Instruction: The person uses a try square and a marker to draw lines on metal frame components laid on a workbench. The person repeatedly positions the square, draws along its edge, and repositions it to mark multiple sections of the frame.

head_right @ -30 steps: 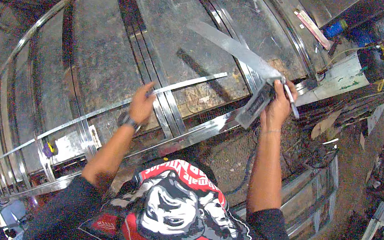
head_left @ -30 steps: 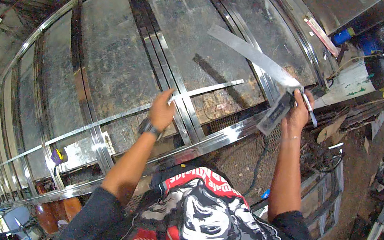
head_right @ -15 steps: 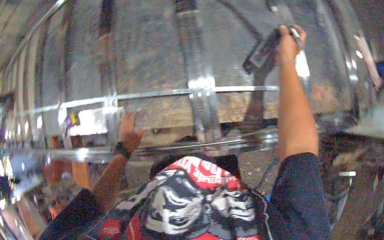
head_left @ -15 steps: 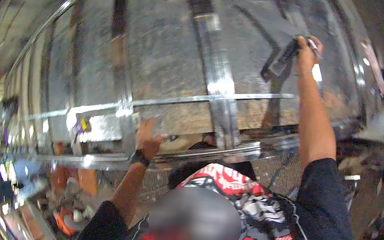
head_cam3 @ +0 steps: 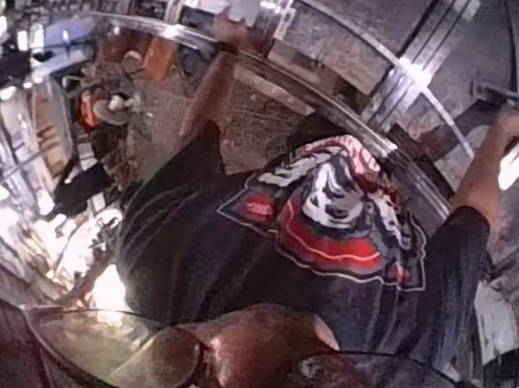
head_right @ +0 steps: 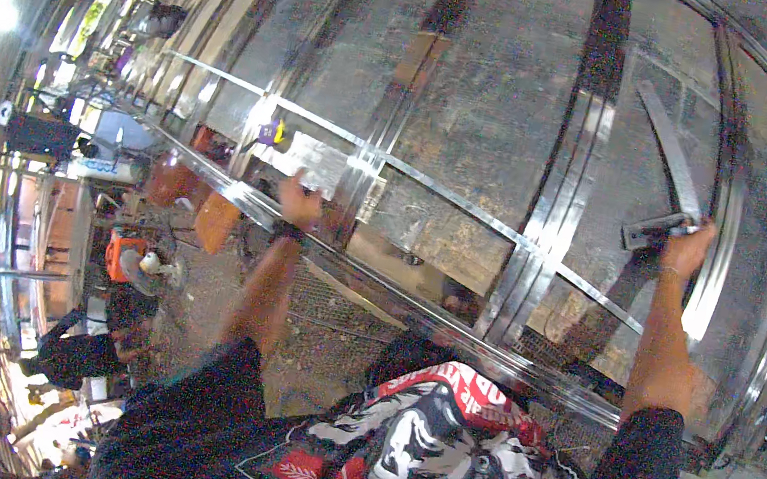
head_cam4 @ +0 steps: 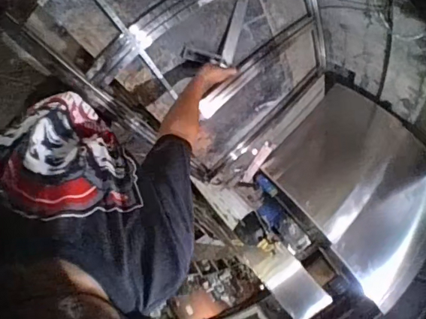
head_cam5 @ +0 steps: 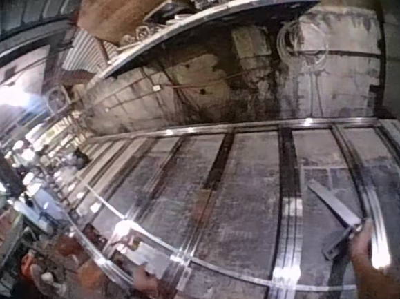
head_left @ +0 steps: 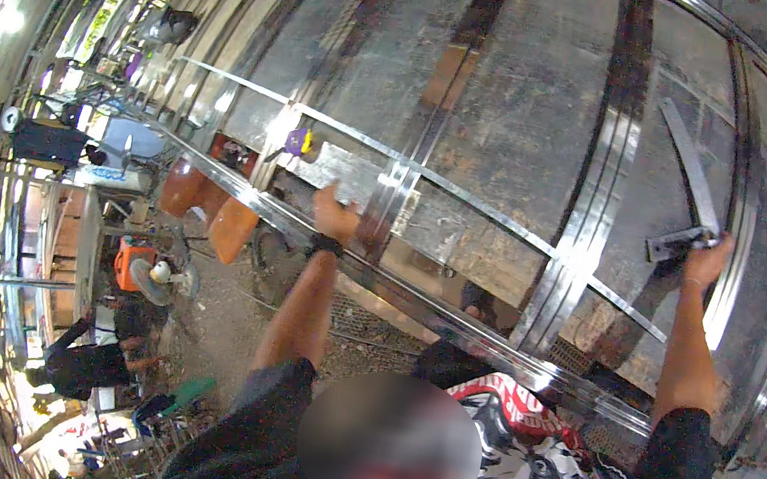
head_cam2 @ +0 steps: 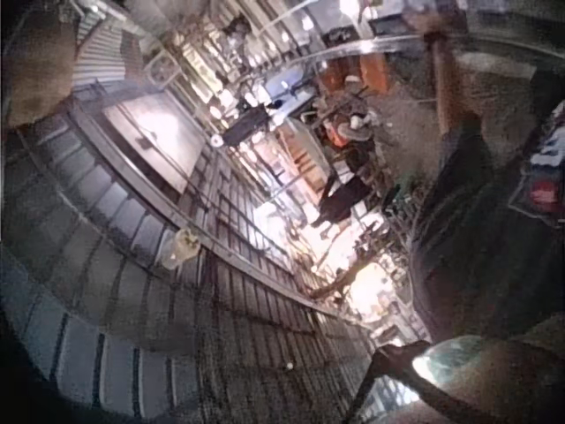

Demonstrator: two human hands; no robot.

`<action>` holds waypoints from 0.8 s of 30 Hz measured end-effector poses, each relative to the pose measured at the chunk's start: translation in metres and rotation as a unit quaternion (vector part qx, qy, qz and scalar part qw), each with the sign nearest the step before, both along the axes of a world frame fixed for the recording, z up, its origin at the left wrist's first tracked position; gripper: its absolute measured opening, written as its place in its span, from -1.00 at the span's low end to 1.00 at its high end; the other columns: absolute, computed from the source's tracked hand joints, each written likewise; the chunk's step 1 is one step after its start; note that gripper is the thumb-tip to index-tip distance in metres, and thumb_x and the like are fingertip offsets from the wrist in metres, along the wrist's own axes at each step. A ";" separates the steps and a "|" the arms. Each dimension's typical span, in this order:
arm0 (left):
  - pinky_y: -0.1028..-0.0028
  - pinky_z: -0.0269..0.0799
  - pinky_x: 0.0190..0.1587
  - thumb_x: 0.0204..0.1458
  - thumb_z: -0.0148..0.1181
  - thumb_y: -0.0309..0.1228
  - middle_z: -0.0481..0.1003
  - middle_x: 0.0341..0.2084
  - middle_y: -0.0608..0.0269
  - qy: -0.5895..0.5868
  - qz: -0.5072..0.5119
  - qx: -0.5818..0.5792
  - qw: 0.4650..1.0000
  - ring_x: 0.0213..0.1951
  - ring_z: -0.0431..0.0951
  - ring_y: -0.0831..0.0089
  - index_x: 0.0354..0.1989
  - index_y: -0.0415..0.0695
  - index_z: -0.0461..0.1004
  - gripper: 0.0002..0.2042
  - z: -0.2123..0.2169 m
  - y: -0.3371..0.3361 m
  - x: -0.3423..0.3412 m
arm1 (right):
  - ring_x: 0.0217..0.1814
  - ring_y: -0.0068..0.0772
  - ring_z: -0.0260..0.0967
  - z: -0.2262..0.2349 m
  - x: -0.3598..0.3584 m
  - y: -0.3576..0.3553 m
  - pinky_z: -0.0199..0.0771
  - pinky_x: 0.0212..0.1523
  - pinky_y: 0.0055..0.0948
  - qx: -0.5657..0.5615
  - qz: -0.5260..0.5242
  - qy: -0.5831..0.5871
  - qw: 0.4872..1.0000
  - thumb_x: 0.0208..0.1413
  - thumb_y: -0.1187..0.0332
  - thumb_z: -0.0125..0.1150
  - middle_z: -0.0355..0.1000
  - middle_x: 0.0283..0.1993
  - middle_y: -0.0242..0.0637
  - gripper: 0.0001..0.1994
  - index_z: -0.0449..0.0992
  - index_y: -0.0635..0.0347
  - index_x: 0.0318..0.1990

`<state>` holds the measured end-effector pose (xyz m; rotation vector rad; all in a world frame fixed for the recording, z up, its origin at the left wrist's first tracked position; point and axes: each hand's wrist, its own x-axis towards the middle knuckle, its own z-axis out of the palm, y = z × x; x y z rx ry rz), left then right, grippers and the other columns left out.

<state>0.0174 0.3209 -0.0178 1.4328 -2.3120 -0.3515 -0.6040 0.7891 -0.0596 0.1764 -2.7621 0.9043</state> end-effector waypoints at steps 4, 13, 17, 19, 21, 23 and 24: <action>0.02 0.38 0.19 -0.10 0.42 -0.24 0.49 -0.03 -0.25 -0.112 0.084 -0.007 0.990 0.10 0.45 -0.16 0.31 -0.35 0.29 -0.22 -0.003 -0.085 0.007 | 0.01 0.21 0.56 0.004 0.024 -0.001 0.51 -0.01 0.04 0.011 0.061 -0.042 0.997 0.08 0.50 0.28 0.58 -0.02 0.02 -0.53 0.34 0.03 0.16; 0.09 0.47 0.13 -0.04 0.48 -0.13 0.54 0.03 -0.07 -0.096 -0.116 0.115 0.982 -0.01 0.58 -0.03 0.26 -0.29 0.30 -0.24 -0.015 -0.255 0.056 | 0.10 -0.07 0.55 0.178 0.156 0.035 0.47 0.17 -0.22 -0.119 0.021 0.169 0.978 0.42 0.34 0.05 0.53 0.05 -0.04 -0.77 0.45 0.24 0.09; 0.02 0.30 0.30 -0.10 0.50 -0.05 0.47 0.14 -0.13 -0.274 -0.082 0.044 0.957 0.18 0.44 -0.10 0.28 -0.23 0.31 -0.18 -0.038 -0.301 0.039 | 0.12 -0.03 0.52 0.213 0.290 0.053 0.57 0.16 -0.09 -0.711 -0.254 0.011 0.656 0.44 0.17 -0.03 0.52 0.02 -0.01 -0.71 0.35 0.25 -0.02; 0.04 0.26 0.34 -0.14 0.50 0.00 0.48 0.13 -0.16 -0.335 -0.086 0.023 0.938 0.20 0.45 -0.08 0.29 -0.25 0.32 -0.14 -0.045 -0.302 0.017 | 0.06 -0.09 0.50 0.172 0.354 0.035 0.53 0.17 -0.07 -0.817 -0.041 -0.160 0.552 0.38 0.23 0.07 0.49 0.04 0.00 -0.77 0.47 0.23 -0.08; 0.07 0.33 0.29 -0.14 0.46 0.04 0.51 0.08 -0.20 -0.305 -0.057 0.042 0.950 0.16 0.49 -0.08 0.24 -0.27 0.38 -0.17 -0.036 -0.327 0.037 | -0.14 -0.05 0.59 0.193 0.404 -0.048 0.66 -0.14 -0.09 -0.680 -0.210 -0.222 0.667 0.39 0.12 0.09 0.48 0.07 0.01 -0.67 0.28 0.16 0.08; 0.08 0.42 0.20 -0.14 0.43 0.07 0.56 0.00 -0.18 -0.303 -0.017 0.090 0.949 0.07 0.55 -0.08 0.11 -0.29 0.49 -0.25 -0.031 -0.323 0.032 | -0.15 -0.12 0.62 0.177 0.434 -0.050 0.67 -0.15 -0.12 -0.566 -0.090 -0.237 0.784 0.45 0.19 -0.04 0.47 0.12 0.08 -0.68 0.19 0.21 0.15; 0.11 0.47 0.07 -0.13 0.43 0.06 0.60 -0.08 -0.12 -0.185 0.006 0.011 0.983 -0.03 0.59 -0.04 -0.02 -0.30 0.57 -0.33 -0.028 -0.314 0.045 | -0.13 -0.15 0.62 0.173 0.431 -0.049 0.65 -0.11 -0.16 -0.534 -0.088 -0.201 0.816 0.46 0.21 -0.06 0.47 0.12 0.09 -0.69 0.20 0.23 0.14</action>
